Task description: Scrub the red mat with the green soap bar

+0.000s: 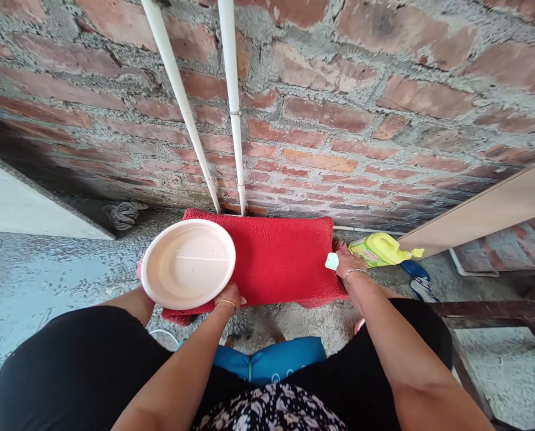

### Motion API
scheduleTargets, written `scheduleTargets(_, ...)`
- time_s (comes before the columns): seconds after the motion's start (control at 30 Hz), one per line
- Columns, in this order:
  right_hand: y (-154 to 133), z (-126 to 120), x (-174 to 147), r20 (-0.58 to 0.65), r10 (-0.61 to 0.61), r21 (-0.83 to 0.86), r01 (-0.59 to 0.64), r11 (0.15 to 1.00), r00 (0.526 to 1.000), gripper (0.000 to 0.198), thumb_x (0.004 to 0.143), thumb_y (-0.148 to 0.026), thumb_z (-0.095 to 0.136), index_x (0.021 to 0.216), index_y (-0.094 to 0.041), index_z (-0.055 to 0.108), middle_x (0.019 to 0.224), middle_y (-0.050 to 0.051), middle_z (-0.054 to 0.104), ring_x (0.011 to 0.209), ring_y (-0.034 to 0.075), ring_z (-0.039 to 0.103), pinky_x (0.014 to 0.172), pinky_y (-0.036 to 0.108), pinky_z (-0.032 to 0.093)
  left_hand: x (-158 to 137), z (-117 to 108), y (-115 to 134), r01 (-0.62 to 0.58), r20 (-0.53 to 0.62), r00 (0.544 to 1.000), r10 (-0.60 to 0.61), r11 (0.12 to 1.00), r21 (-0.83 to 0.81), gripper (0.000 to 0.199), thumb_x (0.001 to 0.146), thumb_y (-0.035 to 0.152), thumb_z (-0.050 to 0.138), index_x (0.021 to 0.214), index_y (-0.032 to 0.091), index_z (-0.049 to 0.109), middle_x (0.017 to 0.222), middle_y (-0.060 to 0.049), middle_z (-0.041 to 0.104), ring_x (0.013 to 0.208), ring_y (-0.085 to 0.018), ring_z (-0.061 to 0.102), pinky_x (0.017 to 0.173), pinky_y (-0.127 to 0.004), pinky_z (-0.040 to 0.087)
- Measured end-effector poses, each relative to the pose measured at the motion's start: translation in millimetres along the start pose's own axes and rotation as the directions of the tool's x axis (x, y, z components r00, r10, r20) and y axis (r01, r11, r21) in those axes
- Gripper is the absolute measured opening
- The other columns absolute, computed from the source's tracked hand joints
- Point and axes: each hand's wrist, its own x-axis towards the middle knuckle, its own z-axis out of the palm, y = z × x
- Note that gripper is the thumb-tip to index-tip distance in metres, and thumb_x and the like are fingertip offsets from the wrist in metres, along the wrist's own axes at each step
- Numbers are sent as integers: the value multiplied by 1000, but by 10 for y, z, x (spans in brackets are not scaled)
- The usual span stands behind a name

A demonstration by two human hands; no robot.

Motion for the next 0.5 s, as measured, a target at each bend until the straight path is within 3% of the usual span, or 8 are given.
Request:
scheduleTargets(0.1,-267,-47,-160,-2,-95,69,95,993,995,56,70,-28,63,124,-22,50,121,14,51,108,28,47,83,37,33,-48,3,-24,-15,-3,1000,15,1000,7,47,65,40,69,101,12,62,105,-17,67,99,-28,63,84,-33,48)
scheduleTargets(0.23,-1228,-83,-388,-57,-378,133,382,914,924,56,70,-33,61,124,-30,48,114,8,54,102,24,49,82,36,34,-136,49,-63,-136,25,991,135,990,39,38,76,30,57,109,12,57,111,-17,64,105,-25,60,86,-32,47)
scheduleTargets(0.3,-1698,-67,-453,-83,-455,151,462,874,887,53,72,-33,58,123,-30,48,115,8,53,104,24,48,84,37,34,-195,92,-76,-205,49,978,202,976,77,37,78,28,55,111,12,56,114,-17,62,107,-25,59,87,-33,47)
scheduleTargets(0.37,-1994,-44,-460,-89,-490,173,498,850,867,52,73,-32,57,124,-31,46,117,7,52,106,24,47,86,37,33,-247,137,-81,-244,70,969,237,963,113,38,78,29,55,111,13,56,115,-17,61,107,-27,59,87,-36,47)
scheduleTargets(0.43,-2030,-24,-421,-84,-497,182,503,845,864,53,73,-32,57,125,-32,45,118,6,52,108,24,46,87,37,32,-273,172,-81,-282,99,958,270,951,131,37,77,28,55,111,13,57,115,-17,61,107,-28,59,88,-38,47)
scheduleTargets(0.5,-1775,-4,-364,-68,-474,166,478,862,878,54,74,-32,57,127,-32,44,119,6,51,108,24,46,87,37,31,-267,190,-74,-313,124,947,297,941,131,36,77,27,55,109,14,58,115,-17,62,109,-28,58,89,-38,46)
